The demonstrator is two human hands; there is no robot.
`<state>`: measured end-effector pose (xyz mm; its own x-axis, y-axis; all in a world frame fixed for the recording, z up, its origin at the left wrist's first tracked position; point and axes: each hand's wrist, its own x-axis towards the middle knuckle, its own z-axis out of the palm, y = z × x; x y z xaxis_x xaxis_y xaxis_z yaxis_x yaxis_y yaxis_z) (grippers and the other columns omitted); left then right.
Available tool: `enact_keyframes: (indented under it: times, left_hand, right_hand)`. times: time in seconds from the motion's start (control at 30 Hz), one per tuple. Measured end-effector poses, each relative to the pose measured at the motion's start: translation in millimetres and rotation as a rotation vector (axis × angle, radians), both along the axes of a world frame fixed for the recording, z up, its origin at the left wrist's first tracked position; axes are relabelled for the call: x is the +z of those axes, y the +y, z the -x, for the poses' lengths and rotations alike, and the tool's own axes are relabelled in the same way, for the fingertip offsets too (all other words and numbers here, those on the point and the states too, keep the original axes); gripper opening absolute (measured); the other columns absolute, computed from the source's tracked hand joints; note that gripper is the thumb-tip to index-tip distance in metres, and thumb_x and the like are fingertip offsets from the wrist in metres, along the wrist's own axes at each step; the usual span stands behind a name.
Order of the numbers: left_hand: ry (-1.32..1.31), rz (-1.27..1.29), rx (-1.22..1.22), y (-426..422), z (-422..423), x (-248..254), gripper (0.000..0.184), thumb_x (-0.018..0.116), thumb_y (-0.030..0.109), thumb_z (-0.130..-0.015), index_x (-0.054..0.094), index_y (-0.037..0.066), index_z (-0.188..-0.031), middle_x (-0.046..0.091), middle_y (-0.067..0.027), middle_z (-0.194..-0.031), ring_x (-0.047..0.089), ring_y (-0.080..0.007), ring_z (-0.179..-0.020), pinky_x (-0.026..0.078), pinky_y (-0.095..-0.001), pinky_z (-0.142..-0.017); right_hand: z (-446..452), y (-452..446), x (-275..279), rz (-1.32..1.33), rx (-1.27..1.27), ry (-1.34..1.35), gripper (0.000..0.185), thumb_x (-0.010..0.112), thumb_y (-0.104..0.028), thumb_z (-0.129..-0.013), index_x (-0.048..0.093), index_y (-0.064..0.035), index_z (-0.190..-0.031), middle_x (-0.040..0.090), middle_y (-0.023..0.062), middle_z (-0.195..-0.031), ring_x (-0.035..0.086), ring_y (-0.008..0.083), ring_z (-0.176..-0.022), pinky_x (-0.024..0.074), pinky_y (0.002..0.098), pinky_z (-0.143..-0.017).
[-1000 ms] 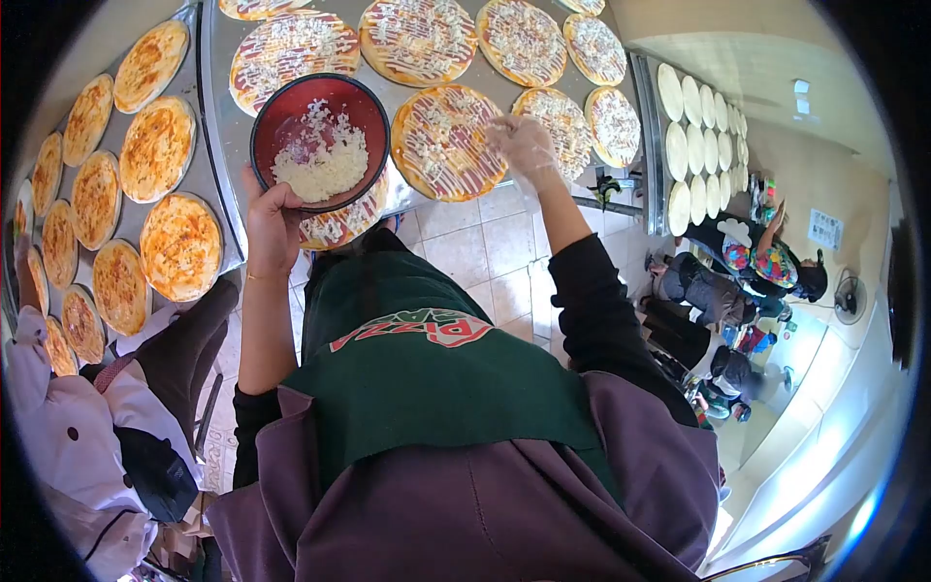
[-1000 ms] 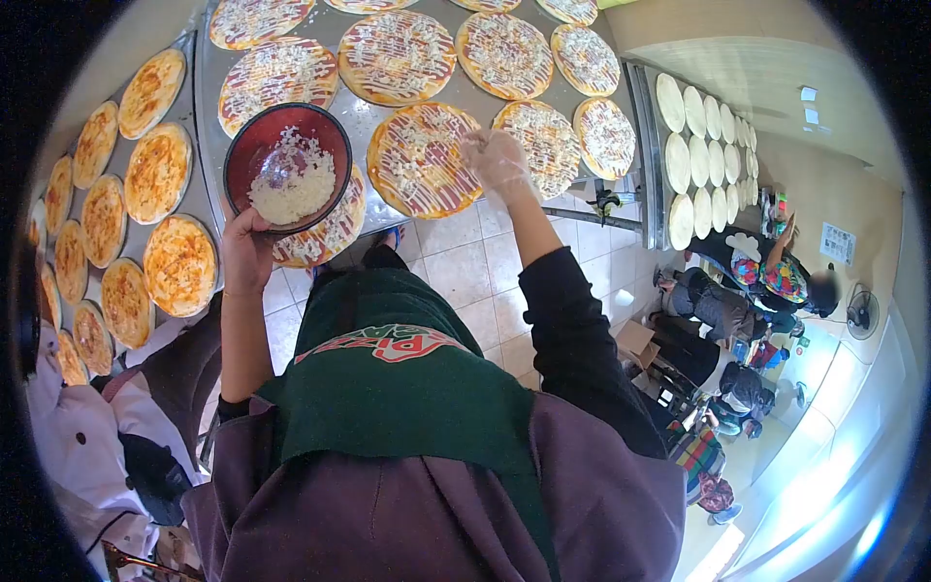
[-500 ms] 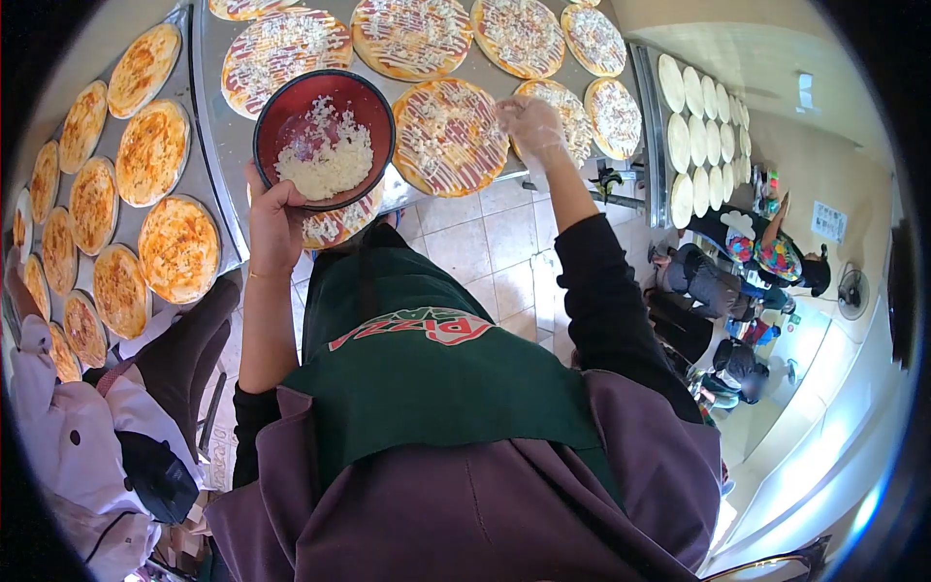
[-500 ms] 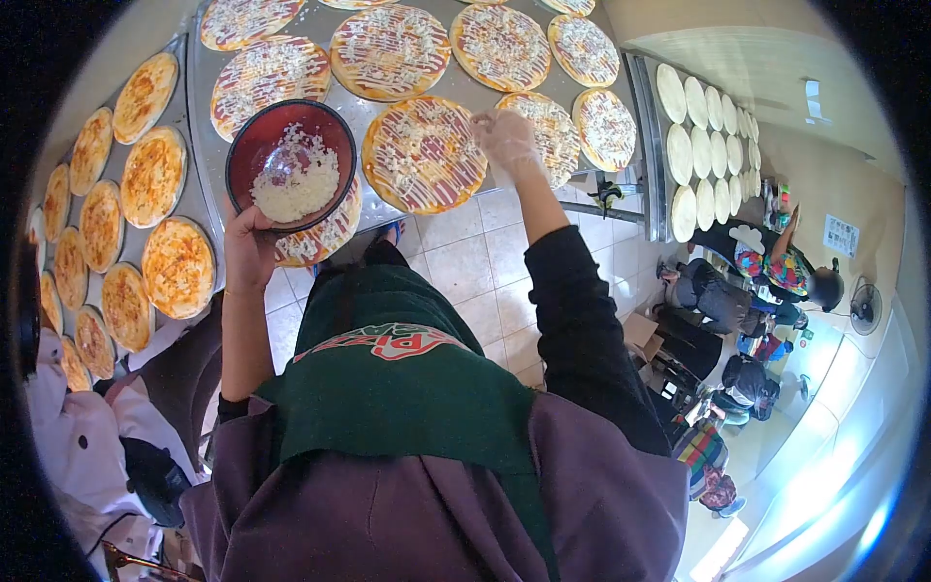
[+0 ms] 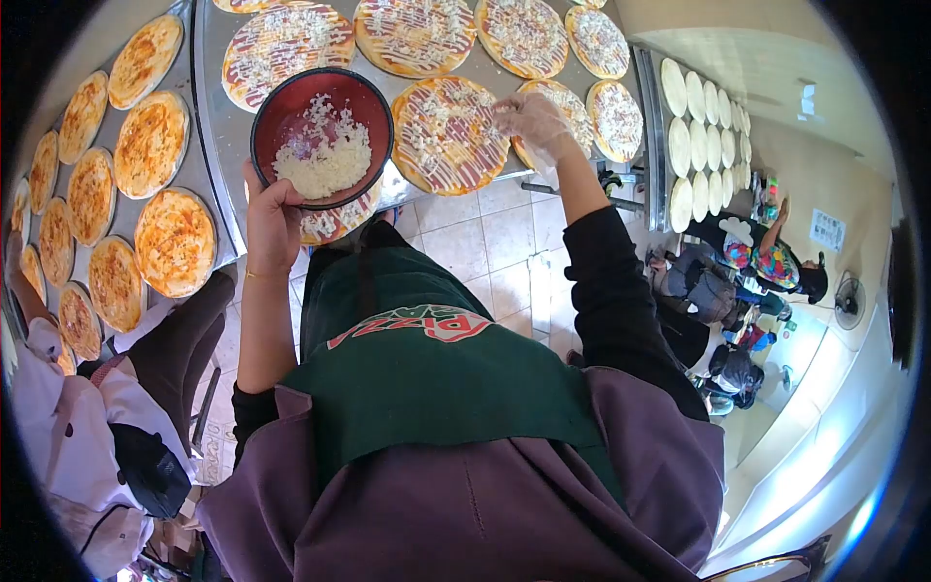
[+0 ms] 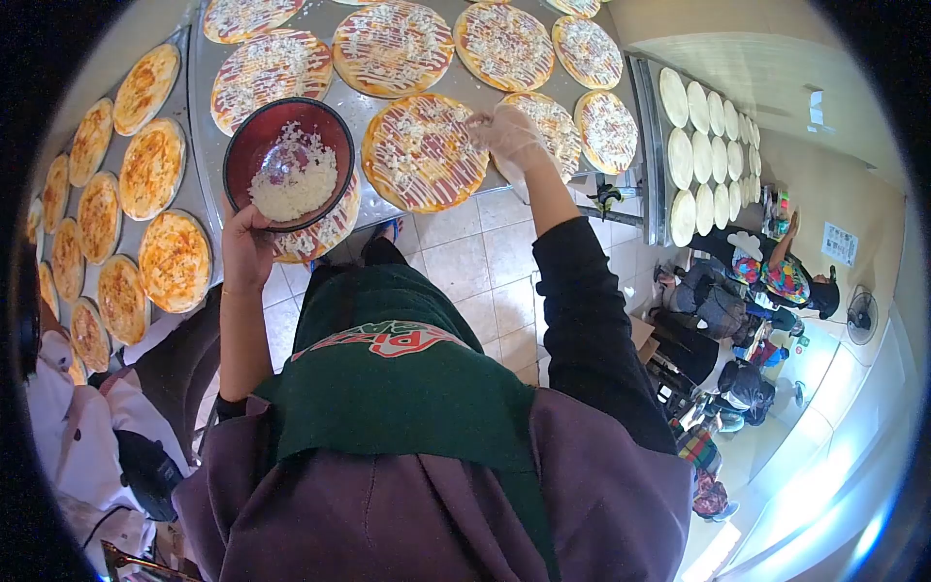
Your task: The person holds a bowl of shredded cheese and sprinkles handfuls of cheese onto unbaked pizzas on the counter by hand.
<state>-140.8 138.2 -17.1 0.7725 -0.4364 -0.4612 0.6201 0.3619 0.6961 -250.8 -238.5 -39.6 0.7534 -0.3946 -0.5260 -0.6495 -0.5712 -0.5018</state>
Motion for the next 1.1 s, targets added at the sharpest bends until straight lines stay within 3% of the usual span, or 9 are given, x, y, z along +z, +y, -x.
enact_keyframes:
  times: [0.13,0.2,0.33,0.4,0.63,0.73,0.8,0.9,1.1]
  left_hand:
    - [0.006,-0.005,-0.039,0,-1,2,0.051,0.040,-0.008,-0.068,0.038,0.010,-0.115,0.049,-0.0090,-0.111,0.054,-0.0226,-0.099,0.052,-0.0368,-0.081]
    - [0.011,-0.032,-0.012,-2,-1,2,0.050,0.041,-0.007,-0.067,0.038,0.010,-0.115,0.049,-0.0091,-0.111,0.054,-0.0237,-0.099,0.054,-0.0393,-0.077]
    - [0.011,-0.028,-0.021,-3,0,1,0.051,0.040,-0.008,-0.067,0.038,0.010,-0.115,0.049,-0.0092,-0.111,0.054,-0.0228,-0.100,0.053,-0.0374,-0.080]
    - [-0.003,-0.056,-0.031,-1,1,-9,0.062,0.041,-0.008,-0.067,0.035,0.006,-0.128,0.049,-0.0108,-0.120,0.053,-0.0249,-0.106,0.047,-0.0375,-0.090]
    - [0.014,-0.039,-0.013,-5,3,-1,0.059,0.041,-0.009,-0.065,0.038,0.009,-0.121,0.049,-0.0087,-0.114,0.053,-0.0202,-0.099,0.049,-0.0309,-0.082]
    - [-0.008,-0.075,-0.053,-3,2,-3,0.064,0.042,-0.006,-0.067,0.034,0.007,-0.129,0.049,-0.0118,-0.120,0.054,-0.0261,-0.105,0.048,-0.0395,-0.091]
    - [0.012,-0.022,-0.043,-5,2,1,0.060,0.042,-0.008,-0.065,0.038,0.008,-0.123,0.049,-0.0088,-0.116,0.052,-0.0211,-0.104,0.047,-0.0319,-0.087]
    - [-0.044,-0.055,-0.066,-3,1,-5,0.062,0.041,-0.005,-0.068,0.034,0.008,-0.129,0.047,-0.0121,-0.122,0.052,-0.0273,-0.109,0.048,-0.0412,-0.092]
    - [-0.032,-0.036,-0.069,-2,1,-5,0.064,0.041,-0.004,-0.067,0.034,0.008,-0.129,0.048,-0.0122,-0.122,0.052,-0.0276,-0.109,0.048,-0.0414,-0.092]
  right_hand:
    - [13,0,3,-0.034,-0.093,-0.047,0.025,0.063,-0.026,-0.078,0.070,-0.0080,-0.094,0.068,0.0121,-0.082,0.065,0.0179,-0.071,0.0504,0.0312,-0.071]
    - [12,0,7,0.088,-0.088,0.021,0.024,0.065,-0.013,-0.079,0.067,-0.0062,-0.103,0.068,0.0072,-0.085,0.064,0.0136,-0.074,0.0499,0.0255,-0.066]
    - [5,0,0,0.253,-0.036,-0.006,0.026,0.065,-0.011,-0.080,0.065,-0.0056,-0.105,0.068,0.0074,-0.087,0.064,0.0131,-0.077,0.0496,0.0257,-0.070]
    - [6,-4,-11,0.255,-0.030,-0.112,0.025,0.064,-0.011,-0.081,0.065,-0.0056,-0.105,0.068,0.0069,-0.088,0.064,0.0131,-0.078,0.0491,0.0259,-0.072]
    - [19,-8,-16,0.232,-0.061,-0.216,0.024,0.065,-0.012,-0.080,0.066,-0.0045,-0.103,0.068,0.0057,-0.087,0.063,0.0114,-0.078,0.0487,0.0253,-0.068]
    - [26,-2,-5,0.123,-0.173,-0.138,0.025,0.066,-0.010,-0.079,0.066,-0.0039,-0.103,0.067,0.0055,-0.084,0.062,0.0107,-0.075,0.0484,0.0244,-0.065]
    - [32,0,-6,0.041,-0.233,-0.165,0.023,0.060,-0.022,-0.079,0.070,-0.0093,-0.096,0.068,0.0126,-0.083,0.066,0.0233,-0.077,0.0497,0.0321,-0.074]
    - [39,7,-6,0.189,-0.175,-0.117,0.025,0.060,-0.023,-0.078,0.070,-0.0095,-0.097,0.068,0.0125,-0.082,0.066,0.0228,-0.078,0.0498,0.0323,-0.075]
    - [51,36,-1,0.280,-0.186,-0.090,0.025,0.059,-0.023,-0.077,0.070,-0.0106,-0.096,0.068,0.0138,-0.086,0.066,0.0264,-0.079,0.0502,0.0341,-0.076]
